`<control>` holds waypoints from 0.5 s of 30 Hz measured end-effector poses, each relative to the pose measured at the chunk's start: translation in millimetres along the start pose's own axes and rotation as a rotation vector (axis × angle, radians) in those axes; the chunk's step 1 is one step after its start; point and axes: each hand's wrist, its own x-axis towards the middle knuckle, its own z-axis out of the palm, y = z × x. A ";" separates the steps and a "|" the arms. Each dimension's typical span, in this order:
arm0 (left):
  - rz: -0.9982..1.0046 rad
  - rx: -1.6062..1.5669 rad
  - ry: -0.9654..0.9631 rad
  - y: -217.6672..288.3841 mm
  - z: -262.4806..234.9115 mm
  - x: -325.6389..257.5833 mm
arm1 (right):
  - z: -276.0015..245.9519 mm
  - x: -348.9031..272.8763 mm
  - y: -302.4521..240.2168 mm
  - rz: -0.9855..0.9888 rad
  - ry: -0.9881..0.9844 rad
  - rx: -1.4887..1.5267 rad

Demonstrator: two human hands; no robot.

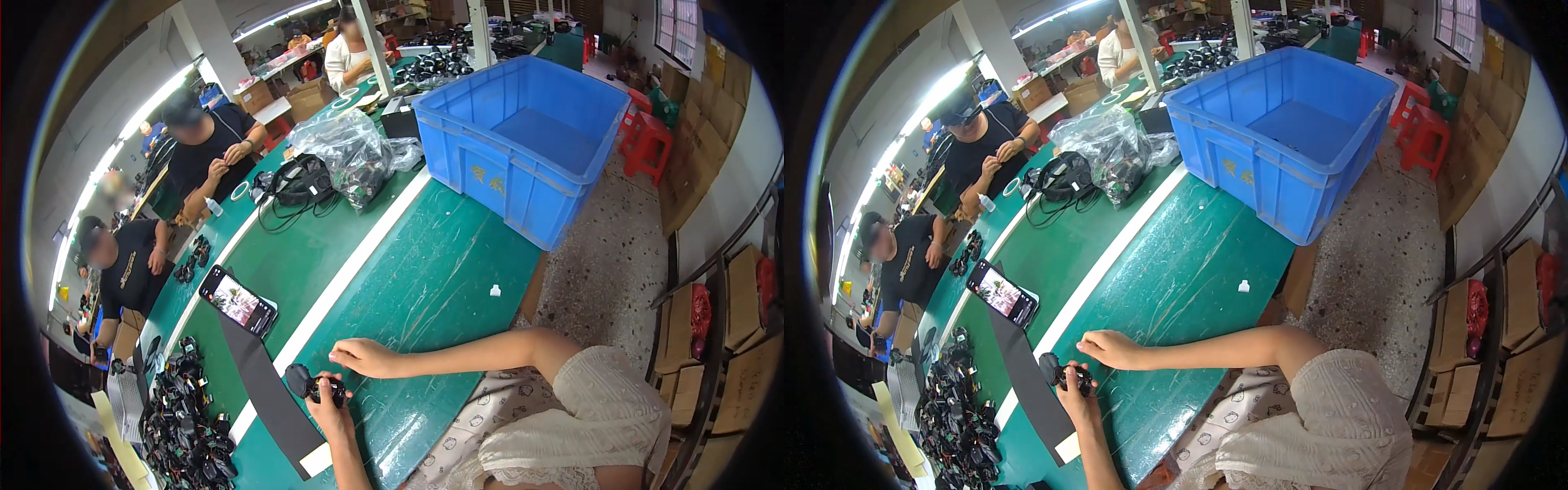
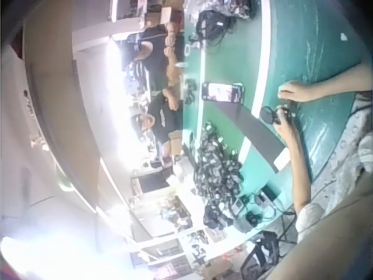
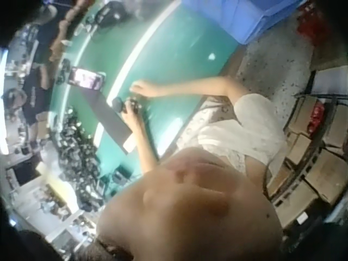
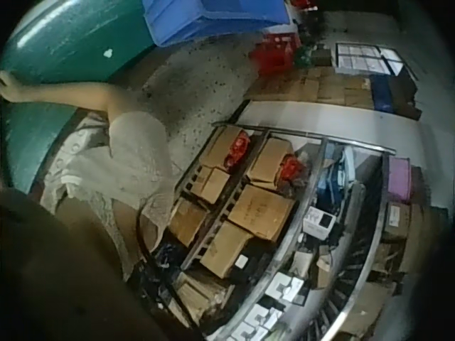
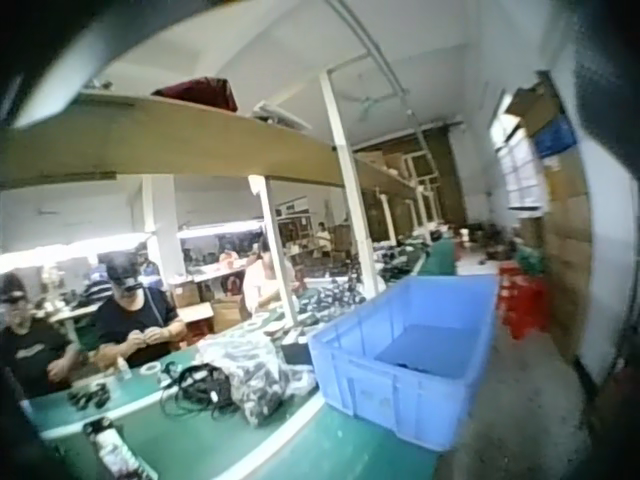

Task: The person assembles small electronic devices, likely computer mice, at a workbench. They insert batteries into the device casing, connect internal wires, and place the assembled units into a blue bin. The person handles multiple units sequentially, performing the same assembly steps for each.

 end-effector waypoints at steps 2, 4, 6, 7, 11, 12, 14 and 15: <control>0.029 -0.016 0.004 -0.4 0.4 -0.7 | 0.5 0.1 1.6 0.009 -0.005 -0.001; 0.034 -0.020 0.002 -2.1 -2.6 -0.2 | 0.8 0.6 1.8 0.012 -0.010 -0.005; 0.033 -0.015 -0.004 -2.2 -3.1 -0.6 | 1.1 1.2 3.0 0.010 -0.015 -0.013; 0.033 -0.012 -0.007 -2.1 -3.0 -0.6 | 0.9 1.5 3.7 0.011 -0.011 -0.021; 0.031 0.013 -0.002 -4.6 -2.6 2.4 | 0.7 1.9 7.3 0.018 0.012 -0.038; 0.038 0.017 -0.020 -6.9 -4.1 4.6 | -0.4 1.9 8.5 0.021 0.028 -0.046; 0.044 0.037 -0.029 -8.7 -12.8 3.3 | 7.0 1.8 8.6 0.013 0.036 -0.050; 0.040 0.051 -0.045 -7.4 -14.8 2.9 | 9.7 1.5 9.5 0.009 0.028 -0.033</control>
